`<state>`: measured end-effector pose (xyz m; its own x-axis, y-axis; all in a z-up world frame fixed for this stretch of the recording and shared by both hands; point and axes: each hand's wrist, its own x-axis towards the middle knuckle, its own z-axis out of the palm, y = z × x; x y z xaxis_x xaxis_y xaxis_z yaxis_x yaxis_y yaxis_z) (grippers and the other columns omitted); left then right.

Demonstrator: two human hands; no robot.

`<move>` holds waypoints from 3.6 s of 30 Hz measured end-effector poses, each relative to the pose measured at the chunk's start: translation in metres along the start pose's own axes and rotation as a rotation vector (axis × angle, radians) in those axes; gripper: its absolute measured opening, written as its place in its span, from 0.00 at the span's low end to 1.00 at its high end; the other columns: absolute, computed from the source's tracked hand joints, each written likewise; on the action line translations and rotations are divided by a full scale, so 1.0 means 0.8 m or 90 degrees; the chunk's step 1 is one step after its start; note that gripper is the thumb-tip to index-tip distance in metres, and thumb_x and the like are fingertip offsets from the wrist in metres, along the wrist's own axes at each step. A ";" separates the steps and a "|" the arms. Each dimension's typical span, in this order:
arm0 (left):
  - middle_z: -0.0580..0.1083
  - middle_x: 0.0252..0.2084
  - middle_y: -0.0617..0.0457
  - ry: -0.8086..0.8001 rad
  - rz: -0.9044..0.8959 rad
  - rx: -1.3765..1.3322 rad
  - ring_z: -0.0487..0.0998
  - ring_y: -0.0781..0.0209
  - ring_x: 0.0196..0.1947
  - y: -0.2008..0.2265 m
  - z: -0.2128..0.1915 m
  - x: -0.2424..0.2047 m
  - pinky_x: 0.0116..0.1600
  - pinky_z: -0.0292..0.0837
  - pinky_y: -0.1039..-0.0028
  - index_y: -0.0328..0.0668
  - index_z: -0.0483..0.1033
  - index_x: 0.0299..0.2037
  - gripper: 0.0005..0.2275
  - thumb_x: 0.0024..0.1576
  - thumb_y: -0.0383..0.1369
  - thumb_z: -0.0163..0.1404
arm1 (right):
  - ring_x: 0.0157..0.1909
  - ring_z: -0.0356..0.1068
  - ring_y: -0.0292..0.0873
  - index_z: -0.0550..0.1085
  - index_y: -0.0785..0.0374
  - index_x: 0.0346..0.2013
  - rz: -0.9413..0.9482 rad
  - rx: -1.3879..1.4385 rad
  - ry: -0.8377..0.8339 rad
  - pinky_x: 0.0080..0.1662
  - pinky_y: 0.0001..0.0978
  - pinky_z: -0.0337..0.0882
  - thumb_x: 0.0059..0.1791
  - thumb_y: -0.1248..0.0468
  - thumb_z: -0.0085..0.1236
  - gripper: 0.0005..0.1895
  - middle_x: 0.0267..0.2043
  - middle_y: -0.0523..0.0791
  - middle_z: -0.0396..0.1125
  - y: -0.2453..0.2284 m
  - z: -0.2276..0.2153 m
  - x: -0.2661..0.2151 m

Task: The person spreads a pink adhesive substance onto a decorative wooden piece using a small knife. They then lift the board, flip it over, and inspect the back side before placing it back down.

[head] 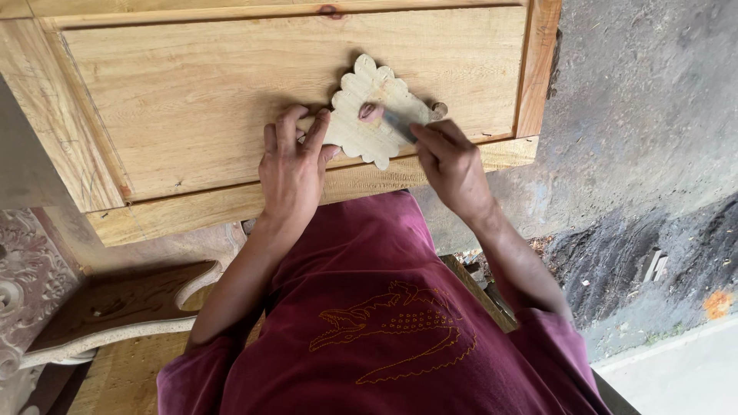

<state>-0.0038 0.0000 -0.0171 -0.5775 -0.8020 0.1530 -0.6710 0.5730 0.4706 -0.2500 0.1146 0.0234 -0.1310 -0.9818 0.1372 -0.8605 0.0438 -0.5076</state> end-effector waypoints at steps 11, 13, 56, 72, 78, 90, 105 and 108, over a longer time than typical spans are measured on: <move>0.66 0.58 0.49 0.004 0.026 -0.011 0.74 0.51 0.48 0.000 -0.006 0.002 0.35 0.84 0.69 0.44 0.80 0.59 0.26 0.49 0.39 0.67 | 0.26 0.71 0.34 0.81 0.69 0.48 0.048 -0.023 0.044 0.22 0.21 0.73 0.55 0.77 0.55 0.10 0.43 0.50 0.73 -0.003 0.009 -0.006; 0.66 0.58 0.49 0.003 0.023 -0.010 0.74 0.51 0.49 -0.001 -0.004 0.000 0.34 0.83 0.70 0.43 0.80 0.58 0.26 0.49 0.40 0.67 | 0.24 0.69 0.34 0.81 0.69 0.48 0.054 -0.010 0.020 0.20 0.22 0.72 0.55 0.77 0.55 0.10 0.42 0.50 0.73 -0.003 0.012 -0.005; 0.67 0.62 0.46 -0.214 0.243 0.054 0.72 0.42 0.54 0.019 -0.034 0.083 0.43 0.81 0.59 0.43 0.77 0.60 0.22 0.53 0.28 0.64 | 0.42 0.76 0.37 0.72 0.74 0.57 0.465 0.190 0.471 0.41 0.26 0.79 0.58 0.76 0.53 0.12 0.49 0.48 0.67 -0.052 -0.013 -0.203; 0.72 0.58 0.43 -0.335 0.370 0.013 0.83 0.56 0.36 0.128 0.010 0.152 0.51 0.77 0.59 0.44 0.83 0.53 0.13 0.62 0.23 0.50 | 0.46 0.74 0.43 0.78 0.65 0.52 0.233 0.218 0.319 0.46 0.35 0.76 0.54 0.75 0.59 0.12 0.48 0.48 0.71 0.017 -0.005 -0.248; 0.73 0.57 0.46 -0.356 0.430 0.018 0.83 0.57 0.36 0.150 0.029 0.174 0.52 0.76 0.58 0.45 0.84 0.51 0.10 0.64 0.26 0.51 | 0.43 0.72 0.43 0.78 0.63 0.53 0.163 0.262 0.306 0.41 0.31 0.75 0.52 0.76 0.61 0.15 0.48 0.49 0.68 0.026 0.030 -0.242; 0.77 0.53 0.47 -0.310 0.641 -0.052 0.79 0.51 0.53 0.131 0.052 0.202 0.57 0.78 0.61 0.40 0.84 0.51 0.10 0.61 0.24 0.56 | 0.46 0.70 0.41 0.79 0.55 0.55 0.173 0.181 0.252 0.41 0.33 0.76 0.55 0.73 0.60 0.15 0.50 0.47 0.68 0.023 0.065 -0.248; 0.78 0.44 0.46 -0.297 0.662 -0.009 0.80 0.53 0.44 0.099 0.065 0.201 0.51 0.78 0.64 0.40 0.83 0.51 0.08 0.65 0.23 0.53 | 0.31 0.77 0.35 0.76 0.65 0.38 0.373 0.499 0.263 0.30 0.25 0.78 0.55 0.60 0.60 0.09 0.36 0.47 0.76 0.050 0.079 -0.256; 0.78 0.45 0.46 -0.288 0.675 -0.012 0.81 0.53 0.44 0.100 0.065 0.204 0.50 0.78 0.65 0.39 0.83 0.50 0.09 0.63 0.23 0.53 | 0.26 0.73 0.35 0.76 0.64 0.35 0.417 0.682 0.235 0.27 0.26 0.76 0.55 0.59 0.62 0.11 0.32 0.47 0.74 0.072 0.114 -0.236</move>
<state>-0.1758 -0.0764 0.0004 -0.9636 0.2168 0.1561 0.2558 0.9172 0.3054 -0.2301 0.2859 -0.1093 -0.6470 -0.7185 -0.2553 0.2078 0.1561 -0.9656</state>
